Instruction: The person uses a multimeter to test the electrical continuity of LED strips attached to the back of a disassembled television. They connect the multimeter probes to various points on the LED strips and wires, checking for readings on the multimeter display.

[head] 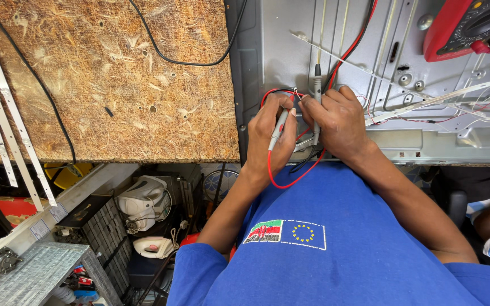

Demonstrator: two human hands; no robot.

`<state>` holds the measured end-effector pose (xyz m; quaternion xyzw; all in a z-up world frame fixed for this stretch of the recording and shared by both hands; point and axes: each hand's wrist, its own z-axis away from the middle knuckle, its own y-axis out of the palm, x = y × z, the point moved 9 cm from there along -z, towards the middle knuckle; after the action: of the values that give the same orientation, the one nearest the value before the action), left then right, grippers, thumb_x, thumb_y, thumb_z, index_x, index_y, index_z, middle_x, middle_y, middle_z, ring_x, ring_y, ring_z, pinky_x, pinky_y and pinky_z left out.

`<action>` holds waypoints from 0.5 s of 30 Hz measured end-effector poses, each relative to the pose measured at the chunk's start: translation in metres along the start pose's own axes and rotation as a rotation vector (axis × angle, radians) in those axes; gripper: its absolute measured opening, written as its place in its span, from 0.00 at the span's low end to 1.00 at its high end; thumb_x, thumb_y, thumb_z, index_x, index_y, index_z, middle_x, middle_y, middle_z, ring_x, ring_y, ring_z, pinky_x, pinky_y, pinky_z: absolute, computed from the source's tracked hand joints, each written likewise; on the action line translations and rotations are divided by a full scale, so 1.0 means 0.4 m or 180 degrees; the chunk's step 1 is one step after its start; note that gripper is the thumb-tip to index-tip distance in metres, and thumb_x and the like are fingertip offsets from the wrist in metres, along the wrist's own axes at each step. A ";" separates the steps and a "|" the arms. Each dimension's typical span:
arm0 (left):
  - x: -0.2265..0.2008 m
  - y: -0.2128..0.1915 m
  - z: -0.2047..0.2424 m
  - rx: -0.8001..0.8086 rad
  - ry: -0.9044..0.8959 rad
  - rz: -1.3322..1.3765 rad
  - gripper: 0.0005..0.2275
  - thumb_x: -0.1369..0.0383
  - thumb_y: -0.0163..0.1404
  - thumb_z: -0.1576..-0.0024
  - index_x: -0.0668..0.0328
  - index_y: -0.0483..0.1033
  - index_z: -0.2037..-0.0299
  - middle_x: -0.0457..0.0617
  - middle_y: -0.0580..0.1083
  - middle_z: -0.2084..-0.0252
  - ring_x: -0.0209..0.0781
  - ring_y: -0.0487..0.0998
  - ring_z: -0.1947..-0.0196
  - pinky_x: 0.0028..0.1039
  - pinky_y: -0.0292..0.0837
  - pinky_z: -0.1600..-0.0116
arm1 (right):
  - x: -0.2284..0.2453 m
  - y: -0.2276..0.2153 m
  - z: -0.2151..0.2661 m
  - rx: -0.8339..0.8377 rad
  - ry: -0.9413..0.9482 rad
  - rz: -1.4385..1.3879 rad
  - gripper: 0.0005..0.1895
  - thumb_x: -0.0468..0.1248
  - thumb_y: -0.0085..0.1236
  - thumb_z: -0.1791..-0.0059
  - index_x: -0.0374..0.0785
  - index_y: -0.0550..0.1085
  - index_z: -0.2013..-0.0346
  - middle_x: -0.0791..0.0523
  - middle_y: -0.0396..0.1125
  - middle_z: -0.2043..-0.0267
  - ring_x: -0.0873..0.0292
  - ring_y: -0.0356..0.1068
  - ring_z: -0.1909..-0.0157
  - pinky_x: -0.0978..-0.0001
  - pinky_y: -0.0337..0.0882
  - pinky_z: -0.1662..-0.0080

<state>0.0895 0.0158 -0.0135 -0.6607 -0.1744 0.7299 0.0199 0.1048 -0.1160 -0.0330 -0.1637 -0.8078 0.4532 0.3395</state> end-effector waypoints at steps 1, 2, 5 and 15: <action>-0.002 0.001 0.001 0.0007 0.0036 -0.0011 0.05 0.77 0.46 0.40 0.55 0.69 0.58 0.55 0.71 0.74 0.55 0.77 0.73 0.37 0.74 0.63 | 0.000 -0.002 -0.002 -0.0016 0.0010 0.0000 0.05 0.29 0.63 0.46 0.37 0.76 0.66 0.53 0.60 0.82 0.50 0.68 0.74 0.61 0.64 0.65; -0.004 0.002 0.002 0.0015 0.0072 -0.0023 0.05 0.77 0.46 0.40 0.55 0.69 0.58 0.55 0.72 0.74 0.55 0.77 0.72 0.37 0.74 0.63 | 0.001 -0.005 -0.003 -0.0033 0.0020 0.0001 0.06 0.30 0.64 0.46 0.36 0.76 0.66 0.53 0.60 0.82 0.50 0.68 0.74 0.62 0.64 0.65; -0.014 0.005 0.001 0.0007 0.0188 -0.0106 0.05 0.78 0.46 0.40 0.57 0.69 0.59 0.57 0.72 0.71 0.59 0.77 0.71 0.39 0.75 0.61 | 0.001 -0.007 -0.007 -0.0001 0.0034 -0.0032 0.05 0.29 0.64 0.46 0.36 0.77 0.66 0.53 0.61 0.82 0.50 0.68 0.74 0.61 0.64 0.65; -0.026 0.025 0.013 0.0102 0.0558 -0.0487 0.05 0.79 0.46 0.41 0.59 0.68 0.59 0.58 0.74 0.67 0.61 0.77 0.68 0.39 0.75 0.59 | -0.009 0.007 0.016 0.0009 0.0081 0.0021 0.04 0.32 0.65 0.45 0.38 0.77 0.64 0.53 0.62 0.81 0.50 0.69 0.72 0.61 0.66 0.64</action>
<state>0.0877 0.0026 -0.0060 -0.7063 -0.2103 0.6684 0.1013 0.1029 -0.1204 -0.0391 -0.1717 -0.8023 0.4533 0.3484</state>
